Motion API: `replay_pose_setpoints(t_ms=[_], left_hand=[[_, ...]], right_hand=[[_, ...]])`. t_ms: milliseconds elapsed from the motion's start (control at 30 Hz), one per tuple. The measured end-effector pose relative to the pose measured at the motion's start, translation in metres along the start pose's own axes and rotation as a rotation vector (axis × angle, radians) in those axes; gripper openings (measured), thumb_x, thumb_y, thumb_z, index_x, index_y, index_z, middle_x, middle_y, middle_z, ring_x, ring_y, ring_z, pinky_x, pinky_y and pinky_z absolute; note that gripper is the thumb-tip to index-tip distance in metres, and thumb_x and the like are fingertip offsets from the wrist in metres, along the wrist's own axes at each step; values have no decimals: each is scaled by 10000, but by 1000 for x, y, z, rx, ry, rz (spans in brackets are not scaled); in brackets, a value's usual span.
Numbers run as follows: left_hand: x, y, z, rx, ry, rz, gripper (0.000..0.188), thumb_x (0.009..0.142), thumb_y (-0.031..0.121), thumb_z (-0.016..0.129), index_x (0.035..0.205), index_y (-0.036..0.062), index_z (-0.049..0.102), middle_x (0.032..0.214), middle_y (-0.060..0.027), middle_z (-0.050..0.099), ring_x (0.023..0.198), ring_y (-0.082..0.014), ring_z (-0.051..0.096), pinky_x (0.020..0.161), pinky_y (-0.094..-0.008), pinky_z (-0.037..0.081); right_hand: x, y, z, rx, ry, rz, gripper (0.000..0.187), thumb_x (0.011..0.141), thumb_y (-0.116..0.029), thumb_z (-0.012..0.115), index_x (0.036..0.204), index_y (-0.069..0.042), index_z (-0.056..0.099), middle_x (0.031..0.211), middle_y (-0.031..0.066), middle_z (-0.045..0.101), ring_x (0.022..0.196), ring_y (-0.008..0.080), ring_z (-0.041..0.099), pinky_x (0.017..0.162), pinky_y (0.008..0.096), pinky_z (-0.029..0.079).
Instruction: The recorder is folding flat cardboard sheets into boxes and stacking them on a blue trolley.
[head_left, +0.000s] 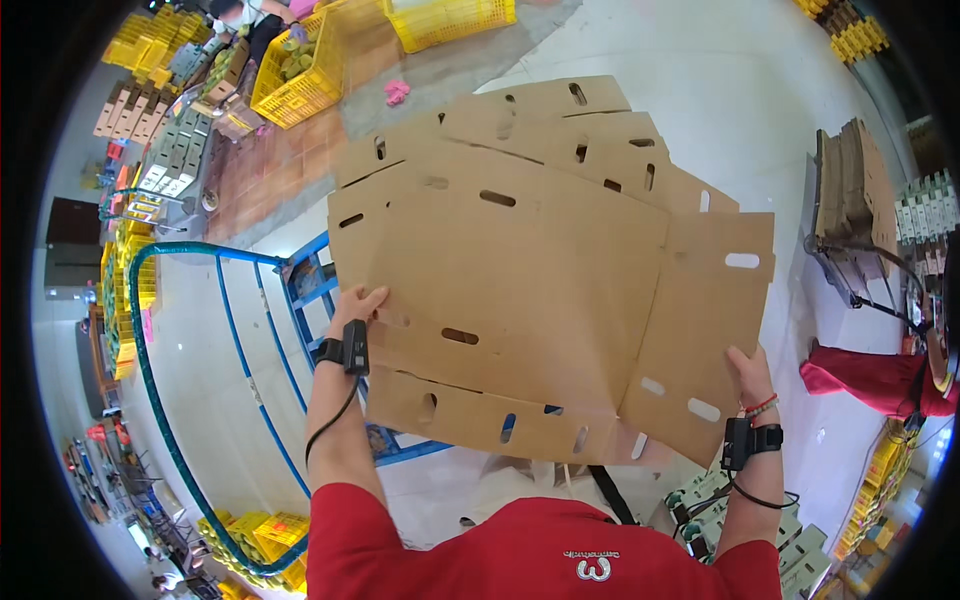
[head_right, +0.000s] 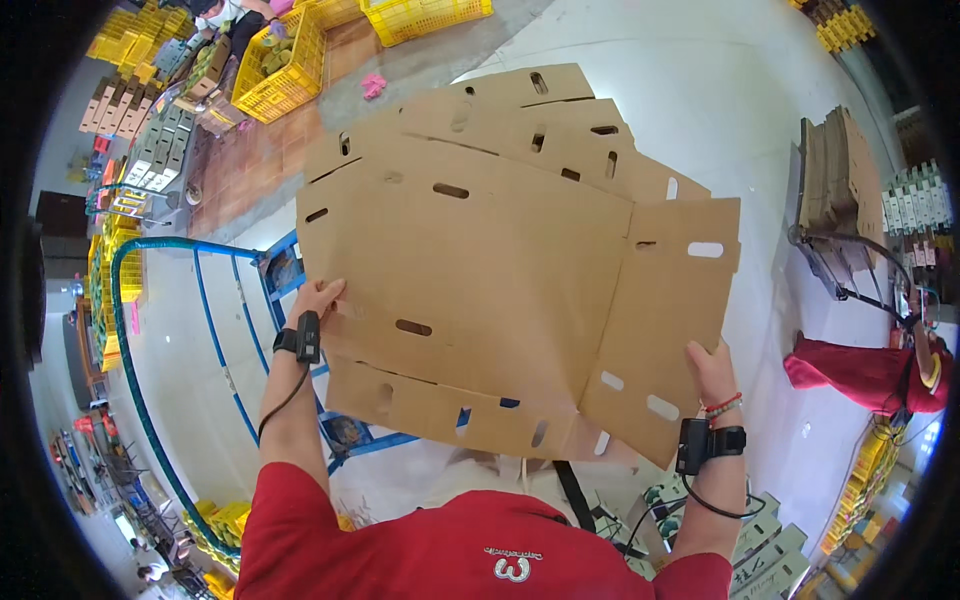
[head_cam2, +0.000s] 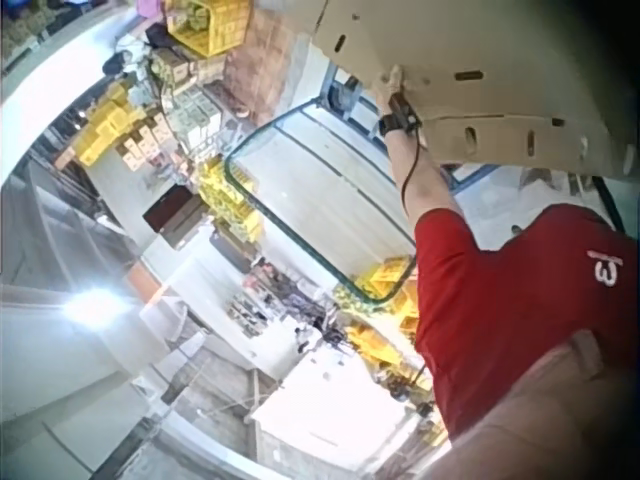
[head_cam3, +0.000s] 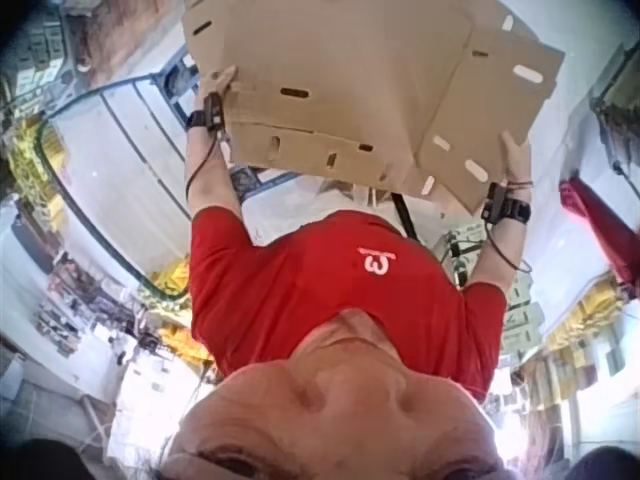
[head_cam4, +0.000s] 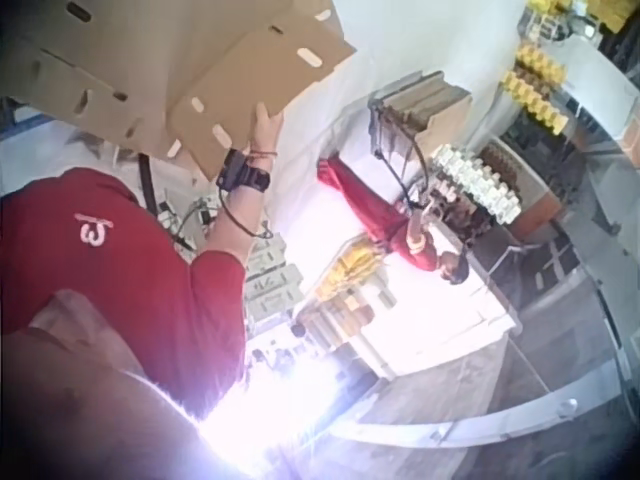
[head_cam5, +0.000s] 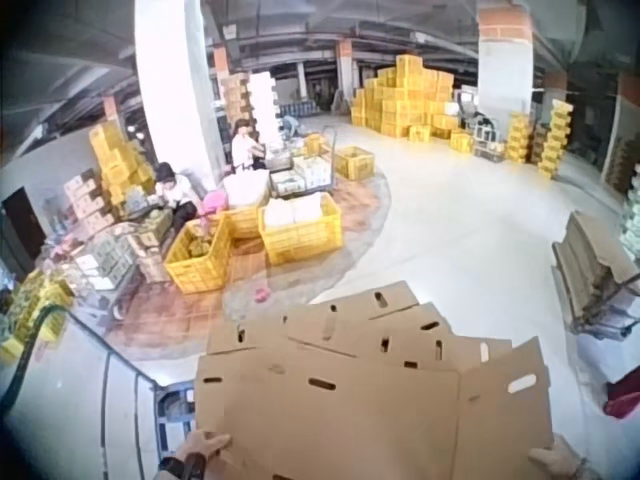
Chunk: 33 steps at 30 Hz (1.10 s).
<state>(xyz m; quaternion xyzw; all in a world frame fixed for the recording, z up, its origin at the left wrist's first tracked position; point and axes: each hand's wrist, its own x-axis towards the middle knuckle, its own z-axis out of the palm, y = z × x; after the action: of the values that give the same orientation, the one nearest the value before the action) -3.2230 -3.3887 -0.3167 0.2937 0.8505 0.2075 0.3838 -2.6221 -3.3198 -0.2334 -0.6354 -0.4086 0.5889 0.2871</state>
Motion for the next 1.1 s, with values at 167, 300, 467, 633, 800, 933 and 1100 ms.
replay_pose_setpoints(t_ms=[167,300,467,633,800,933,1100], left_hand=[[-62,63,-32,-86,-103,241,272,799,233,611,892,-22,587,664,-20,572,518,-88,511,470,-215,415],[-89,78,-22,-34,83,337,243,790,201,601,855,-33,601,661,-53,598,503,-106,545,465,-236,435],[-81,60,-28,-53,49,304,243,792,201,603,863,-32,602,649,-53,595,479,-104,542,451,-232,437],[-72,56,-26,-111,-19,294,248,804,206,604,881,-30,599,664,-40,588,497,-85,522,464,-217,431],[-72,59,-35,-157,-33,286,256,809,199,596,919,-32,594,720,-48,598,517,-97,525,484,-221,434],[-76,67,-33,-131,-29,307,251,809,188,589,939,-27,590,725,-51,599,513,-98,522,486,-219,433],[-57,50,-26,-156,-32,211,277,792,217,609,939,-16,585,753,-48,595,570,-101,533,528,-237,444]], right_hand=[[0,-6,25,-184,-1,-188,302,779,-67,484,1054,55,499,961,92,586,855,168,556,746,284,450],[-5,-20,39,-281,38,-223,304,778,-69,475,1053,58,498,961,104,590,852,176,555,749,288,448],[-3,-7,23,-213,1,-190,338,773,-74,482,1087,49,492,1019,107,575,891,182,550,773,297,444],[-7,9,-8,25,22,60,363,785,-82,484,1128,34,471,1044,91,560,928,167,541,785,292,442],[-3,16,-18,163,56,54,346,789,-92,494,1113,29,485,1017,81,567,885,154,554,760,293,453],[-4,12,-11,3,-7,27,339,776,-106,509,1081,42,501,990,82,579,840,154,562,733,281,457],[-2,11,-13,-167,1,-58,360,756,-106,520,1076,56,497,957,84,588,824,160,558,726,285,455]])
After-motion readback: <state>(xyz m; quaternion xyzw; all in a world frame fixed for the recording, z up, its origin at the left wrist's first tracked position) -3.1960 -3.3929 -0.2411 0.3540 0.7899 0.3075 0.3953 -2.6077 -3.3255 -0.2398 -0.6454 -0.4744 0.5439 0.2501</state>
